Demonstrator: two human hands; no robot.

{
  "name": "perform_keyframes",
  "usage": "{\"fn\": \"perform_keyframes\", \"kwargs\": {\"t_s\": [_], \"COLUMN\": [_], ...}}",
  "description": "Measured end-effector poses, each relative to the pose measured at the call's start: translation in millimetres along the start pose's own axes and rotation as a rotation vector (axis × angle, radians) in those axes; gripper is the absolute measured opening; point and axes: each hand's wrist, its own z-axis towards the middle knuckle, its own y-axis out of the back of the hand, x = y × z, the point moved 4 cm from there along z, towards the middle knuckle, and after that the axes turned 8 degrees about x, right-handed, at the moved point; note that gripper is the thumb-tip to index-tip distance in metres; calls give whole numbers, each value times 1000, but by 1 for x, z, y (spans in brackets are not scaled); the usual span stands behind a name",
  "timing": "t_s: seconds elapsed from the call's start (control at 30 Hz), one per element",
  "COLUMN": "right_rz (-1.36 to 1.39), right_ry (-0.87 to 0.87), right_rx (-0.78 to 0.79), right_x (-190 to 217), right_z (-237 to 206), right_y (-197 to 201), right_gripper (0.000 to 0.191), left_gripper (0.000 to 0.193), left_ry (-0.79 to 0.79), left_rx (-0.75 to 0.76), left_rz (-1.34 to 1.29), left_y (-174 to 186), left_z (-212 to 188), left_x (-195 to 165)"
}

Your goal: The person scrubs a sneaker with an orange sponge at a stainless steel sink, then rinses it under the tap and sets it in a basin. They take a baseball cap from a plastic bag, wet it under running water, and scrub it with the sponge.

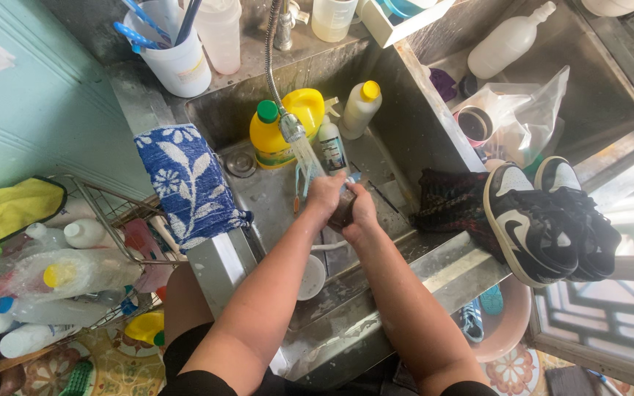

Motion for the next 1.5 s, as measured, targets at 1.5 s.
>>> {"fn": "perform_keyframes", "kwargs": {"t_s": [1.5], "right_rz": [19], "right_ry": [19], "right_rx": [290], "right_x": [-10], "right_z": [-7], "right_y": [-23], "right_gripper": [53], "left_gripper": [44], "left_ry": [-240], "left_rx": [-2], "left_rz": [343], "left_y": [24], "left_z": [-35], "left_x": [-24]}}
